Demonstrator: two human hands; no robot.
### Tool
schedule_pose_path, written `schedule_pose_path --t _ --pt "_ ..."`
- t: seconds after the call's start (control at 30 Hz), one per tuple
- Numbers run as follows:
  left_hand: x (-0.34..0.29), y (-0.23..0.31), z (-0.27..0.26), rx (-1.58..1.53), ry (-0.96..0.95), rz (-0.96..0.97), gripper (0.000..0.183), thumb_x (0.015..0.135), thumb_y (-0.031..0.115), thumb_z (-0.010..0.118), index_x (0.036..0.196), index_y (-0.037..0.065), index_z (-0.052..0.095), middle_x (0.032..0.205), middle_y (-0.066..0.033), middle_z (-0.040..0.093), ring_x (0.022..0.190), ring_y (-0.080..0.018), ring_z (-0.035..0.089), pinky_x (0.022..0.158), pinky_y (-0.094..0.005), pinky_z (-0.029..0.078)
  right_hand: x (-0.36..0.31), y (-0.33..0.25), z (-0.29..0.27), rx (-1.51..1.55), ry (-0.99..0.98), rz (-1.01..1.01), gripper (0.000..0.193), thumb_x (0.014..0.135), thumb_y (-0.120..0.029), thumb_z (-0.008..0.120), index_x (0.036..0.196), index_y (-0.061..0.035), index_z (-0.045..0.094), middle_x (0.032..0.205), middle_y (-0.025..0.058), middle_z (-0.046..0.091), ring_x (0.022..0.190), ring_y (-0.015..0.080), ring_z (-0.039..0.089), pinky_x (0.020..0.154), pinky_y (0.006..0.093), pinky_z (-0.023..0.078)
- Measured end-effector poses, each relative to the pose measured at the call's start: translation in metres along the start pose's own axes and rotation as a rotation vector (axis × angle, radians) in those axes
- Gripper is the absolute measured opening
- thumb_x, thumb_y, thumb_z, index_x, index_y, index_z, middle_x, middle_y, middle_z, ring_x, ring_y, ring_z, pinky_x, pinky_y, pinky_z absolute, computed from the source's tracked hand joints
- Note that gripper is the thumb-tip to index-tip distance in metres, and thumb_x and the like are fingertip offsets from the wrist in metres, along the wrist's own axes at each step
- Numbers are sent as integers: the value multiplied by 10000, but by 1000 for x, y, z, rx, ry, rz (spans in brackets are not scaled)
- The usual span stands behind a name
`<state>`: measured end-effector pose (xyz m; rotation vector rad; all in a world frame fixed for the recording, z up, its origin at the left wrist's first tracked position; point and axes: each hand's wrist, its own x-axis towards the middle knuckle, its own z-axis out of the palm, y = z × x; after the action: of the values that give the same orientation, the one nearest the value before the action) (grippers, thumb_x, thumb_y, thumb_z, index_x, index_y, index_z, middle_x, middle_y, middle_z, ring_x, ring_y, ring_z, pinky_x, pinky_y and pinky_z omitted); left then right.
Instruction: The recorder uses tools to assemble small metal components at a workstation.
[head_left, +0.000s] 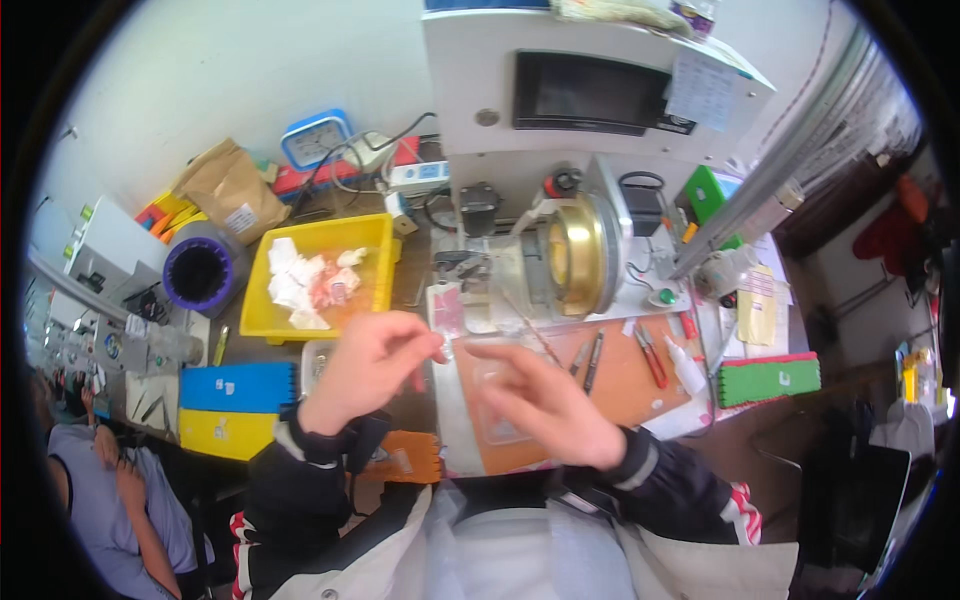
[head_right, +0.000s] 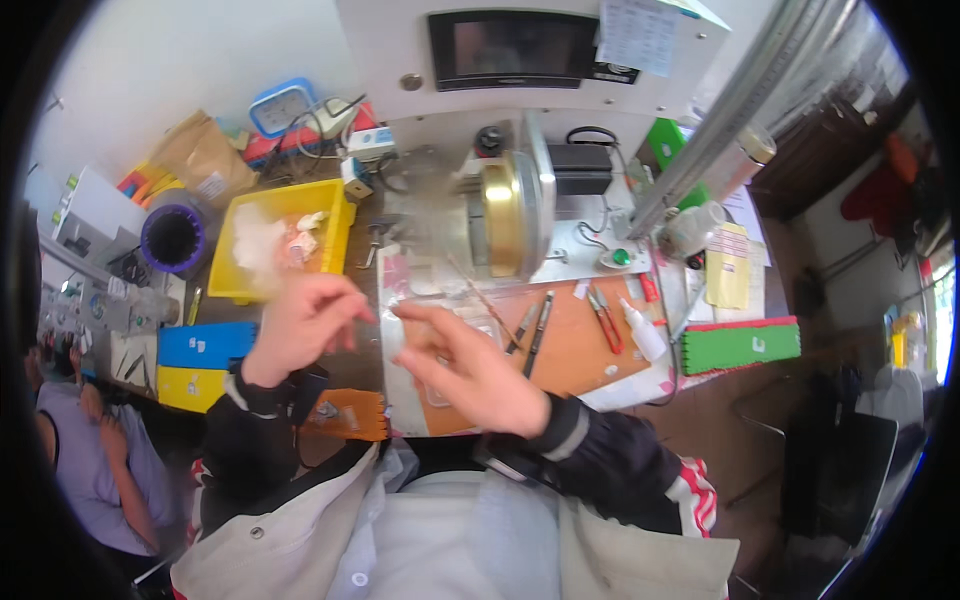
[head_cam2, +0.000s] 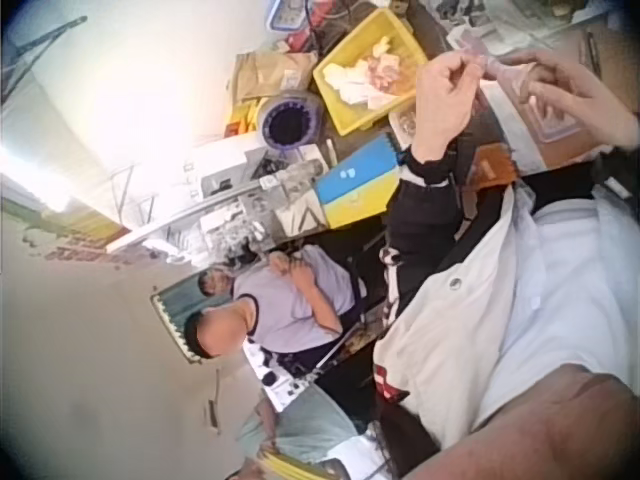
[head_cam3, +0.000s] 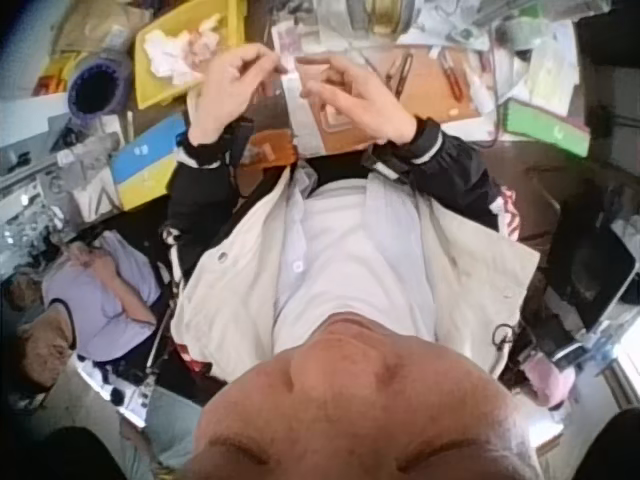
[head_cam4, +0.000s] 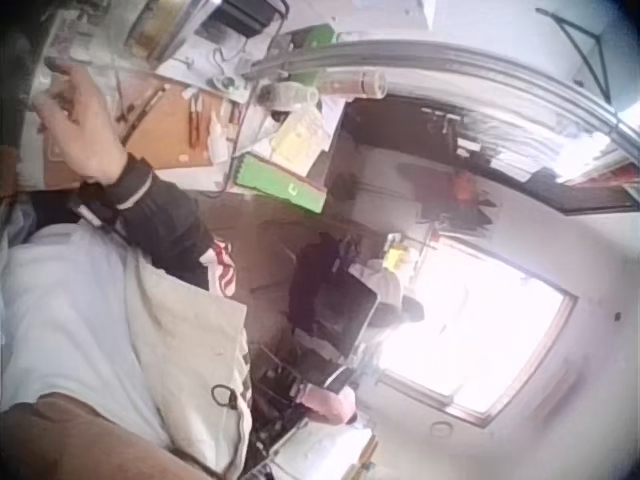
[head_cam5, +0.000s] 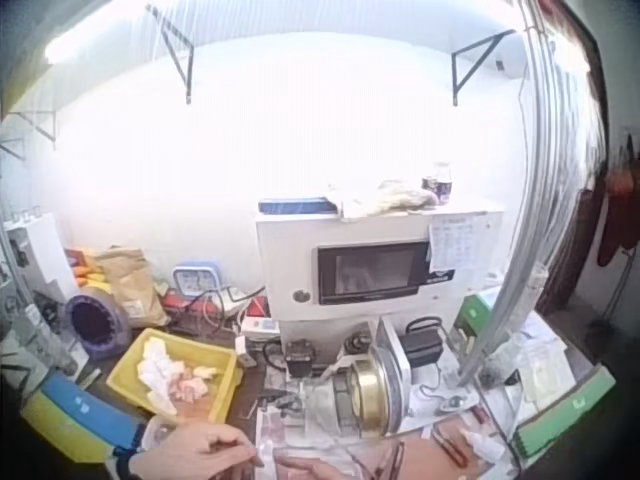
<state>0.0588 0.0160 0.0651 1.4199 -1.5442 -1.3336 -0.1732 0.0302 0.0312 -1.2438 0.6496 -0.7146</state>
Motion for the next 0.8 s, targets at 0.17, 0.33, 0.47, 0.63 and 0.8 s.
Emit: schedule_pose_path --t 0.17,0.33,0.47,0.63,0.8 --pt "34 -78 40 -809 33 -275 201 1008 249 517 1002 52 557 760 -43 638 572 -84 549 489 -224 405 65 9 5 237 403 2 288 999 -209 530 1218 -22 511 896 11 565 681 51 494 575 203 400" --pt "54 -82 35 -1107 49 -301 340 1021 393 457 1064 72 560 798 -7 613 680 -82 552 587 -220 425 106 20 -3 305 584 -116 220 991 -217 554 1099 -25 543 807 -9 509 641 57 467 538 218 379" --pt "63 -78 45 -1068 81 -262 310 1025 344 428 1115 85 573 852 -23 618 695 -105 544 637 -254 457 107 31 -6 125 676 -190 150 993 -209 544 1025 -65 570 760 -47 480 643 43 437 564 213 359" --pt "77 -82 58 -1164 21 -270 253 985 309 551 1034 75 634 825 -19 617 706 -91 570 638 -238 461 103 39 -14 -21 692 -297 129 1011 -184 510 948 -73 530 701 -50 443 591 33 404 514 205 327" --pt "89 -92 67 -1247 68 -192 220 963 298 610 928 81 620 741 27 599 620 -61 544 540 -195 434 101 35 -13 5 679 -332 151 1027 -179 484 911 -83 481 685 -44 432 548 20 367 474 188 287"
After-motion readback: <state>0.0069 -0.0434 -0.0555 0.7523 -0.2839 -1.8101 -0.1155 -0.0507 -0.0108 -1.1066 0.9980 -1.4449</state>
